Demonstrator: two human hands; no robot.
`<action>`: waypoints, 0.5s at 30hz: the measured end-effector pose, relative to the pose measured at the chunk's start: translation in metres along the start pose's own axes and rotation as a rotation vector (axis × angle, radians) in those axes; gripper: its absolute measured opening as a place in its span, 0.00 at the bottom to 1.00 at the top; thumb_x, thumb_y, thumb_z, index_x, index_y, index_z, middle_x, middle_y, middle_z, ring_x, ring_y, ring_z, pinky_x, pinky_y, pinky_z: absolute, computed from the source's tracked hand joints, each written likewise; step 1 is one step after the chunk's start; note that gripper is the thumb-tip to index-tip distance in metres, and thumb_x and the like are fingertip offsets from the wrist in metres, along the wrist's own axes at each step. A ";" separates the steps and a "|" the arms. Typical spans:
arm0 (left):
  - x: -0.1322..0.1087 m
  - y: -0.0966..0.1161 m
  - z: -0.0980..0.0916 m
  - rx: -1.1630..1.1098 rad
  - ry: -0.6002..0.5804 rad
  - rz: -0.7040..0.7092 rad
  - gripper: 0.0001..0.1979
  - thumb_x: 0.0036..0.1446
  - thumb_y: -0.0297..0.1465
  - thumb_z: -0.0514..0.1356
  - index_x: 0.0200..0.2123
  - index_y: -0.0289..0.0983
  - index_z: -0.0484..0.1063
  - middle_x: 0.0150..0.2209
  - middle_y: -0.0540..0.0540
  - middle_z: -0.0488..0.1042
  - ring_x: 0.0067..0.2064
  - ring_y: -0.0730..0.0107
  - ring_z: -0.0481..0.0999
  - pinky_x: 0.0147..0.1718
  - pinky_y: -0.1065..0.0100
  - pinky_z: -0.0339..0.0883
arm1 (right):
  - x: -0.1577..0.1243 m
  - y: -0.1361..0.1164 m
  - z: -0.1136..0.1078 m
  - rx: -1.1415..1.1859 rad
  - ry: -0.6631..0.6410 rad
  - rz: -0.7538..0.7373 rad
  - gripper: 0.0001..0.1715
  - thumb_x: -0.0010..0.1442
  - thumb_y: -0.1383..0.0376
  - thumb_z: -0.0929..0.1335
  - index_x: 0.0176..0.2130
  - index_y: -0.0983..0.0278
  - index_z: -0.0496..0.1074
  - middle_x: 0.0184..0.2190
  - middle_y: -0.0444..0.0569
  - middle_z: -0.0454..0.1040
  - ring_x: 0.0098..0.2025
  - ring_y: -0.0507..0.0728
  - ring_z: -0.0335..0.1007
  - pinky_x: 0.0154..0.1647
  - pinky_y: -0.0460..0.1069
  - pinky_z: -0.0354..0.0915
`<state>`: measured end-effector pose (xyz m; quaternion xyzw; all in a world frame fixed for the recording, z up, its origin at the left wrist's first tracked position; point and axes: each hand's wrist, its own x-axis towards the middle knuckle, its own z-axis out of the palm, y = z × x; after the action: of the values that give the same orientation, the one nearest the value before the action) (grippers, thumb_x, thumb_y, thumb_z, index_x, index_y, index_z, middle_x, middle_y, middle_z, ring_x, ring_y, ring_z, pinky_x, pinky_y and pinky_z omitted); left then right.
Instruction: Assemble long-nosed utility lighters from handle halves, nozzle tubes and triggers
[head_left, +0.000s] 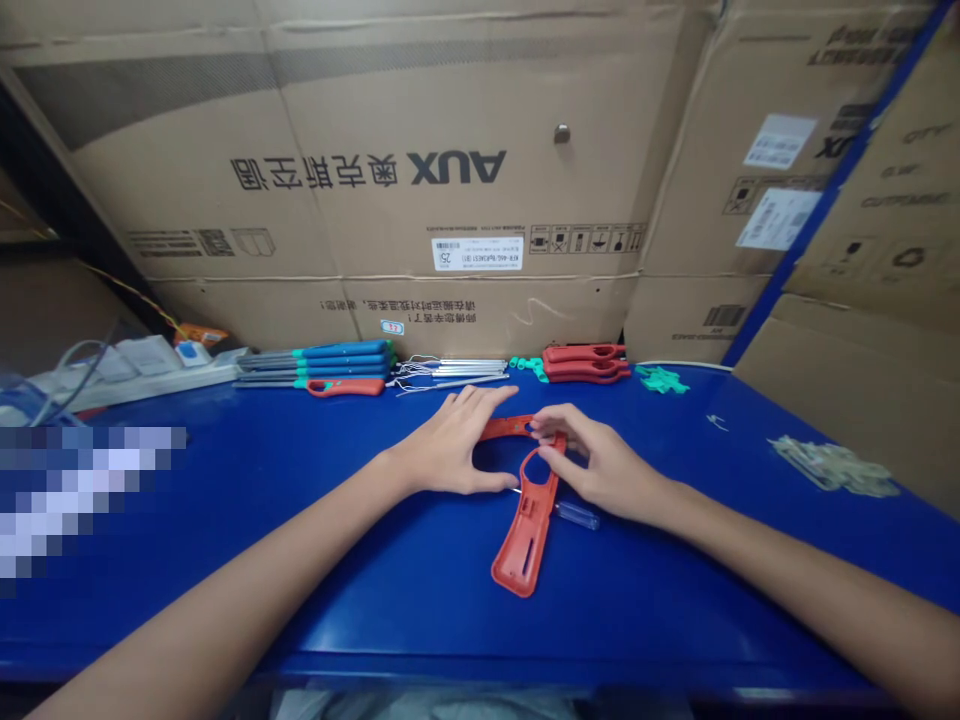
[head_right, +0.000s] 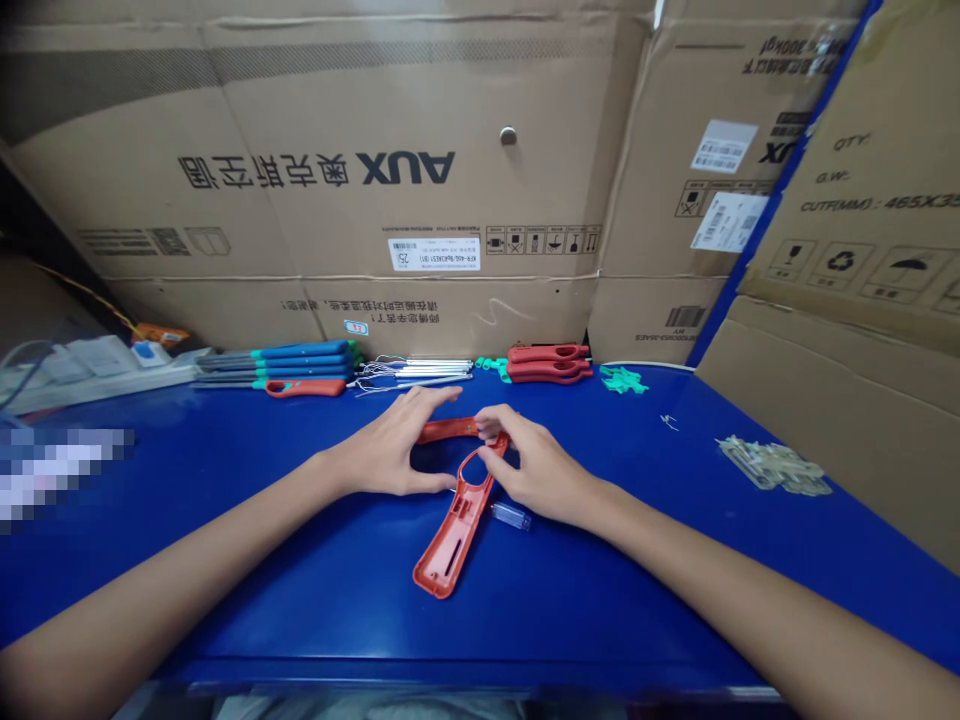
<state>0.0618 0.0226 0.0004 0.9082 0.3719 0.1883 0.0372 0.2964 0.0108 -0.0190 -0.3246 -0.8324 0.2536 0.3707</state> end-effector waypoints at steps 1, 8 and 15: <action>0.000 0.002 0.000 0.000 0.023 0.030 0.46 0.48 0.48 0.66 0.64 0.39 0.48 0.62 0.36 0.58 0.62 0.46 0.59 0.59 0.45 0.57 | 0.000 0.002 0.004 -0.038 0.003 0.003 0.15 0.63 0.64 0.66 0.50 0.60 0.63 0.47 0.52 0.73 0.50 0.58 0.72 0.53 0.58 0.70; 0.002 0.012 -0.001 0.037 0.030 0.292 0.25 0.56 0.36 0.60 0.57 0.41 0.65 0.55 0.39 0.65 0.55 0.54 0.62 0.57 0.52 0.60 | 0.005 0.001 -0.004 -0.304 0.111 -0.059 0.02 0.61 0.66 0.66 0.35 0.63 0.68 0.37 0.50 0.74 0.38 0.55 0.71 0.42 0.52 0.67; 0.003 0.010 0.005 0.095 0.036 0.374 0.14 0.58 0.32 0.59 0.46 0.38 0.76 0.55 0.41 0.70 0.54 0.54 0.63 0.54 0.52 0.63 | -0.001 -0.019 -0.034 -0.310 -0.420 -0.001 0.15 0.55 0.55 0.71 0.30 0.64 0.67 0.29 0.45 0.72 0.31 0.52 0.65 0.33 0.48 0.61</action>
<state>0.0722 0.0181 -0.0014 0.9587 0.2058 0.1906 -0.0478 0.3164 0.0037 0.0140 -0.3175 -0.9202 0.1845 0.1357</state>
